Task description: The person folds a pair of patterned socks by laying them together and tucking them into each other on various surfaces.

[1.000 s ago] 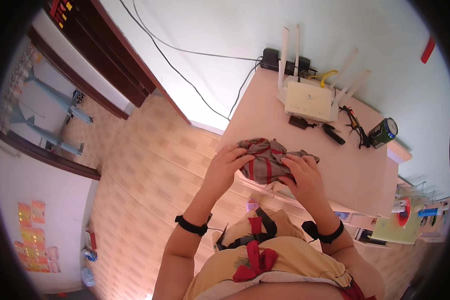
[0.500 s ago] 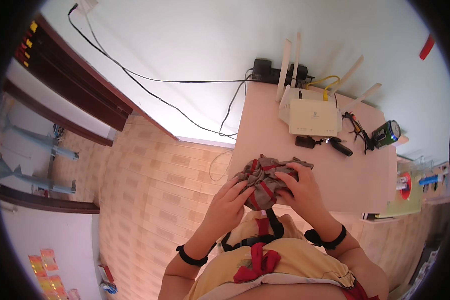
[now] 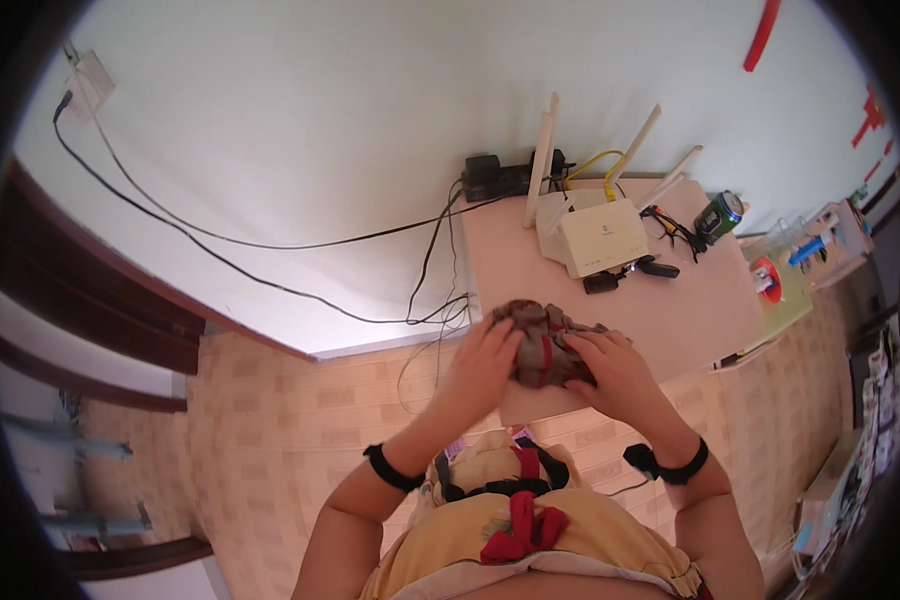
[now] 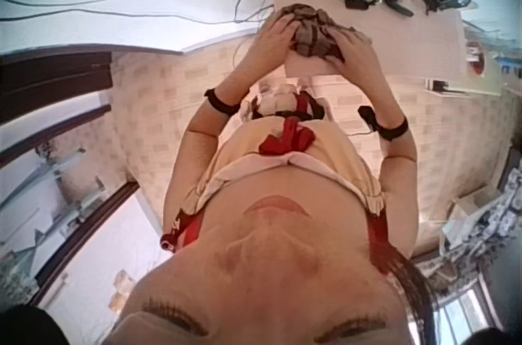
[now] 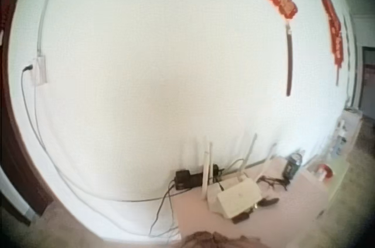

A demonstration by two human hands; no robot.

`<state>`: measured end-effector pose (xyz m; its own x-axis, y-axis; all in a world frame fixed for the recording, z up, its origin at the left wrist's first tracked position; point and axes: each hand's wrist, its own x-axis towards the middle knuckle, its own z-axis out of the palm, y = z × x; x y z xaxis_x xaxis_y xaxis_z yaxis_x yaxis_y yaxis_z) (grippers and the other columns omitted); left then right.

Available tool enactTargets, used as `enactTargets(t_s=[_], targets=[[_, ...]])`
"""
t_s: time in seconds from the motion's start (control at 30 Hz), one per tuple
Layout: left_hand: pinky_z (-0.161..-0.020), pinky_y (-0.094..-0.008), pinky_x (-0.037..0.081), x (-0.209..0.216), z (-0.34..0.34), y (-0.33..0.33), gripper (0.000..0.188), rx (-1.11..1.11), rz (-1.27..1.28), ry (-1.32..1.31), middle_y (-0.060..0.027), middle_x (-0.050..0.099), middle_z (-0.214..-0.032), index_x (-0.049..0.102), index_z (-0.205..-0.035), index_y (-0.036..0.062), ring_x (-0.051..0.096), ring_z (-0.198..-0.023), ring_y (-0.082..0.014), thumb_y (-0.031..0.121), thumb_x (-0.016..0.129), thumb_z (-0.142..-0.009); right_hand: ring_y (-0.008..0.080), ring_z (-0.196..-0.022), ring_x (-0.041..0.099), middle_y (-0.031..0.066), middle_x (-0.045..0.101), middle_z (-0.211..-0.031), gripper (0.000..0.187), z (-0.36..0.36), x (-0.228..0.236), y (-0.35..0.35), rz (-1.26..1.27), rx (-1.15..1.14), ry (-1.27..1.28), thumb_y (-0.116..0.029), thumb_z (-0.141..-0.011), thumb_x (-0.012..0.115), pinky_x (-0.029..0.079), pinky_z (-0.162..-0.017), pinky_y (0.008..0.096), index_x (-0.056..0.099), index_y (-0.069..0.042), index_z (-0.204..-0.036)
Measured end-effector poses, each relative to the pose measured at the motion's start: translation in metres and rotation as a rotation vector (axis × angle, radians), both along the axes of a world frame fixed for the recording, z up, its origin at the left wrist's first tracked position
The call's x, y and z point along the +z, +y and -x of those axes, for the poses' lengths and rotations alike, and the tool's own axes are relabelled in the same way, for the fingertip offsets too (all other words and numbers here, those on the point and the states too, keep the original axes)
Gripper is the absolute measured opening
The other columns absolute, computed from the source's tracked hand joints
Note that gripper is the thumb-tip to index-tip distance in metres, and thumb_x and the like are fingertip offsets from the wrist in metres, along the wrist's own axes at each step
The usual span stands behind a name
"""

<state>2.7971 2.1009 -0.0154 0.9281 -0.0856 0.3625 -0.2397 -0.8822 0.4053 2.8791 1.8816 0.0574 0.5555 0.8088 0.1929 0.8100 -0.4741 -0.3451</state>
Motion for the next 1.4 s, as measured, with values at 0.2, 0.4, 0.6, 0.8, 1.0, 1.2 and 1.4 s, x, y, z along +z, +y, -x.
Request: enactTargets(t_s=[0.2,0.4,0.6,0.8,1.0,1.2,1.4], targets=[[-0.110,-0.0430,0.037,-0.005,-0.083,0.069,0.048,-0.151,0.065,-0.127,-0.0194,0.056,-0.129,0.057,-0.123,-0.0006,0.046,-0.126,-0.0395,-0.005,0.055,-0.074,0.0393,-0.098,0.058,0.0217,0.062,-0.105,0.059,-0.007,0.004,0.068,0.190,-0.077,0.129,-0.027,-0.080,0.073,0.049,-0.085,0.0440,0.050,0.006,-0.123],[-0.105,-0.0410,0.042,-0.003,-0.159,0.096,0.041,-0.164,-0.011,-0.060,-0.0113,0.058,-0.129,0.058,-0.120,0.0050,0.048,-0.127,-0.0306,-0.002,0.056,-0.079,0.0382,-0.083,0.063,0.0211,0.065,-0.088,0.053,-0.041,-0.017,0.117,0.251,-0.179,-0.014,-0.036,-0.084,0.069,0.050,-0.077,0.0440,0.052,0.008,-0.109],[-0.099,-0.0381,0.047,0.012,-0.192,0.100,0.037,-0.075,-0.099,0.128,-0.0013,0.060,-0.128,0.058,-0.120,0.0135,0.051,-0.126,-0.0250,0.001,0.053,-0.085,0.0329,-0.083,0.065,0.0188,0.066,-0.087,0.049,-0.046,-0.025,0.143,0.220,-0.322,-0.172,-0.037,-0.084,0.069,0.050,-0.075,0.0423,0.054,0.004,-0.105],[-0.094,-0.0406,0.048,0.022,-0.190,0.101,0.041,-0.169,-0.136,0.151,-0.0091,0.063,-0.119,0.062,-0.112,0.0098,0.057,-0.114,-0.0310,0.002,0.065,-0.072,0.0332,-0.083,0.064,0.0180,0.065,-0.088,0.046,-0.043,-0.035,0.128,0.198,-0.268,-0.232,-0.033,-0.083,0.070,0.050,-0.074,0.0433,0.054,0.002,-0.109],[-0.089,-0.0425,0.048,0.024,-0.114,0.069,0.029,-0.542,-0.189,0.218,-0.0160,0.065,-0.102,0.063,-0.095,0.0049,0.058,-0.104,-0.0354,0.006,0.071,-0.067,0.0362,-0.096,0.061,0.0145,0.065,-0.104,0.049,0.021,0.004,0.054,0.331,-0.225,0.119,-0.021,-0.080,0.073,0.049,-0.083,0.0445,0.054,-0.008,-0.123],[-0.098,-0.0395,0.044,0.016,-0.043,0.009,0.035,-0.611,-0.126,-0.095,-0.0137,0.061,-0.116,0.061,-0.112,0.0021,0.054,-0.112,-0.0323,0.005,0.060,-0.076,0.0355,-0.110,0.056,0.0114,0.060,-0.124,0.060,0.042,-0.001,-0.048,0.212,-0.408,0.025,-0.011,-0.079,0.069,0.048,-0.093,0.0417,0.050,-0.010,-0.135],[-0.106,-0.0454,0.039,0.007,-0.102,0.013,0.040,-0.371,-0.141,-0.011,-0.0200,0.057,-0.128,0.058,-0.121,0.0010,0.051,-0.121,-0.0388,0.005,0.059,-0.081,0.0381,-0.111,0.053,0.0162,0.059,-0.123,0.059,0.009,-0.018,-0.016,0.173,-0.523,0.017,-0.014,-0.077,0.066,0.044,-0.098,0.0438,0.050,-0.004,-0.133]])
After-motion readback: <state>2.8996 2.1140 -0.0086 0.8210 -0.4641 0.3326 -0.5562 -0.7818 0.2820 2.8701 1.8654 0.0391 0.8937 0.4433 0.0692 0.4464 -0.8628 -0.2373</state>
